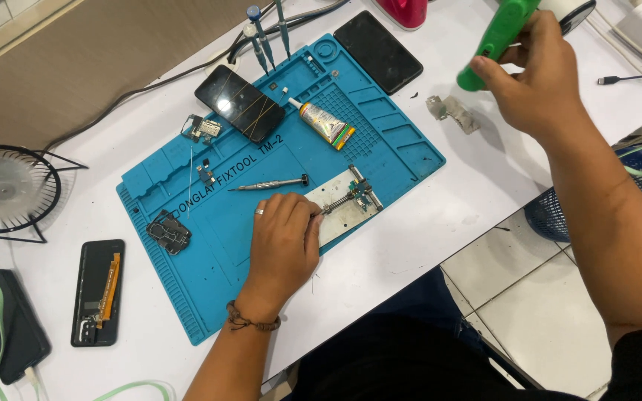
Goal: Using a heat gun and tweezers to desolder or reflow a component on a mobile phone motherboard
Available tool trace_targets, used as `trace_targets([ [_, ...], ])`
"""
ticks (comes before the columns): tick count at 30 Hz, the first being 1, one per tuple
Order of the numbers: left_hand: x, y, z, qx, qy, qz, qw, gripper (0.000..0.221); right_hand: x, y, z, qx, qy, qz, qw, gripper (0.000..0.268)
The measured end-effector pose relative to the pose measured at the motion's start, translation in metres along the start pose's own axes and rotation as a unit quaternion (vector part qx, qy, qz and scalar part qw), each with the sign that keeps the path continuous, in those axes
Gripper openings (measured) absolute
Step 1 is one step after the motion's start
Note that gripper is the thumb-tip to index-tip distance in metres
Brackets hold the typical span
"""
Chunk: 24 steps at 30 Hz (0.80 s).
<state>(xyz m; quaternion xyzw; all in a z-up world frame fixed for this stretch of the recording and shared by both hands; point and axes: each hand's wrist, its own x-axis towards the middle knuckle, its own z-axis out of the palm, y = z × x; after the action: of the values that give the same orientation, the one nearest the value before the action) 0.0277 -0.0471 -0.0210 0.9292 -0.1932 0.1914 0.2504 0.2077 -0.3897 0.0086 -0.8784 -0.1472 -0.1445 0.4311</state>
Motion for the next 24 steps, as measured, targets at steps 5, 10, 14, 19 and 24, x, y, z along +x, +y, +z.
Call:
trace_targets([
  [5,-0.004,-0.002,-0.001,0.017,0.009,-0.006,1.000,0.007,0.036,0.002,0.021,-0.076,-0.008,-0.001,0.997,0.042],
  [10,-0.006,-0.002,-0.001,0.005,0.007,-0.008,1.000,0.006,0.045,0.004,0.034,-0.099,-0.015,0.034,0.994,0.043],
  [14,-0.007,-0.004,-0.002,-0.003,0.008,-0.016,1.000,0.006,0.024,-0.004,0.022,-0.108,0.005,-0.038,0.993,0.040],
  [19,-0.008,-0.003,-0.003,-0.004,0.006,-0.015,1.000,0.007,-0.034,-0.056,-0.024,0.056,-0.128,0.057,0.989,0.042],
  [24,-0.010,-0.005,-0.001,0.001,0.006,-0.019,1.000,0.007,-0.077,-0.047,-0.062,-0.317,-0.242,0.098,0.912,0.053],
])
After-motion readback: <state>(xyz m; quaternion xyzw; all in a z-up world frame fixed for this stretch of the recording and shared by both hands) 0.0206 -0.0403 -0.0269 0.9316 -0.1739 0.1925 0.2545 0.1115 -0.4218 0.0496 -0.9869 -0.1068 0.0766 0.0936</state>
